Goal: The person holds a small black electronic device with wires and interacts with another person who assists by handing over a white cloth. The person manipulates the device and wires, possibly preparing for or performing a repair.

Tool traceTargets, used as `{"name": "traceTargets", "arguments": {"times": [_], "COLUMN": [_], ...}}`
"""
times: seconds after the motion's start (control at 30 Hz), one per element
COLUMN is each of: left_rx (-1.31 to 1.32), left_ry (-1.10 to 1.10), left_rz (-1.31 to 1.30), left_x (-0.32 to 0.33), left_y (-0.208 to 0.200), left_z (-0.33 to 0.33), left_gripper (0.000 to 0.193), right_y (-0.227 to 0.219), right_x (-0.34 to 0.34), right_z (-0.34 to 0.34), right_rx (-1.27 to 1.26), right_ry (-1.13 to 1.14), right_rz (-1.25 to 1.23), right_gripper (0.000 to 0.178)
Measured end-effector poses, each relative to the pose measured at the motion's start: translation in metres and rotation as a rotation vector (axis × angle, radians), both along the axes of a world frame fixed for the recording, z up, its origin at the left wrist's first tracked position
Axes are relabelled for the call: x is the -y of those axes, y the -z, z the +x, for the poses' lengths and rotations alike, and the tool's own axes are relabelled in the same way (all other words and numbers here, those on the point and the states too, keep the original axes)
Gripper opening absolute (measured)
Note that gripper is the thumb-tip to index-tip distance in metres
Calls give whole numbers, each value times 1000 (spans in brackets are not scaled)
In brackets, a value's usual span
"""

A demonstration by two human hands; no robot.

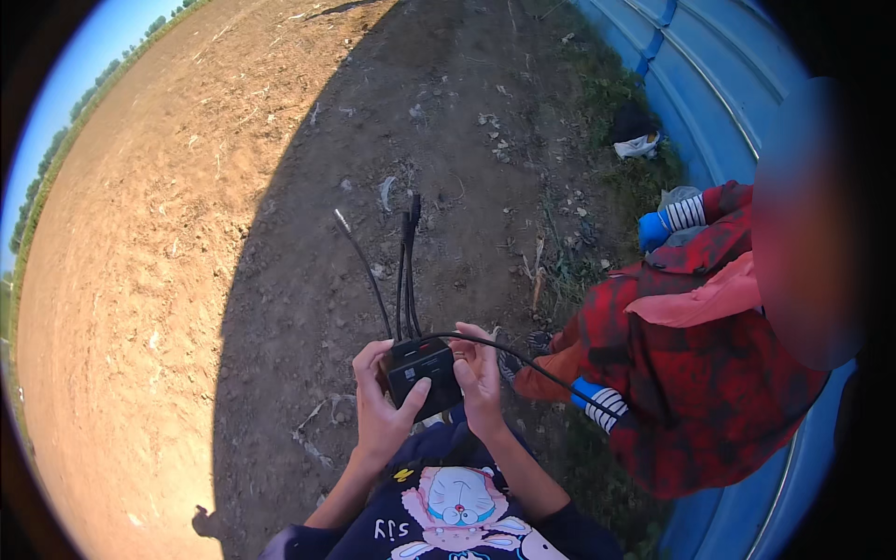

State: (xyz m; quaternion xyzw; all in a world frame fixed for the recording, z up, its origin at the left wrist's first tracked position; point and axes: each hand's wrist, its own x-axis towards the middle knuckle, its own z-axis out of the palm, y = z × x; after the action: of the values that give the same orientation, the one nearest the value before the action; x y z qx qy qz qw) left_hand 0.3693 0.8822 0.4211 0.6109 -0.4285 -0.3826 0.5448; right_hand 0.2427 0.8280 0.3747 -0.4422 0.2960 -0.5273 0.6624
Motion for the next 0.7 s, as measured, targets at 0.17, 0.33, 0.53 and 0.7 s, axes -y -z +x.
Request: {"name": "traceTargets", "arguments": {"times": [0.17,0.33,0.53,0.7], "left_rx": [26,44,64,88], "left_ry": [26,47,53,74], "left_rz": [-11,-18,-24,-10], "left_x": [-1,4,17,20], "left_y": [1,-4,-13,-14], "left_z": [-1,-2,-4,-8], "left_gripper": [68,69,70,71], "right_y": [-13,-24,-24,-21], "right_x": [37,50,59,61], "right_z": [-16,-19,-21,-23], "right_rx": [-207,-252,-202,-179], "right_ry": [-34,-51,-14,15], "right_rz": [-93,-49,-84,-70], "right_gripper": [17,8,8,7]}}
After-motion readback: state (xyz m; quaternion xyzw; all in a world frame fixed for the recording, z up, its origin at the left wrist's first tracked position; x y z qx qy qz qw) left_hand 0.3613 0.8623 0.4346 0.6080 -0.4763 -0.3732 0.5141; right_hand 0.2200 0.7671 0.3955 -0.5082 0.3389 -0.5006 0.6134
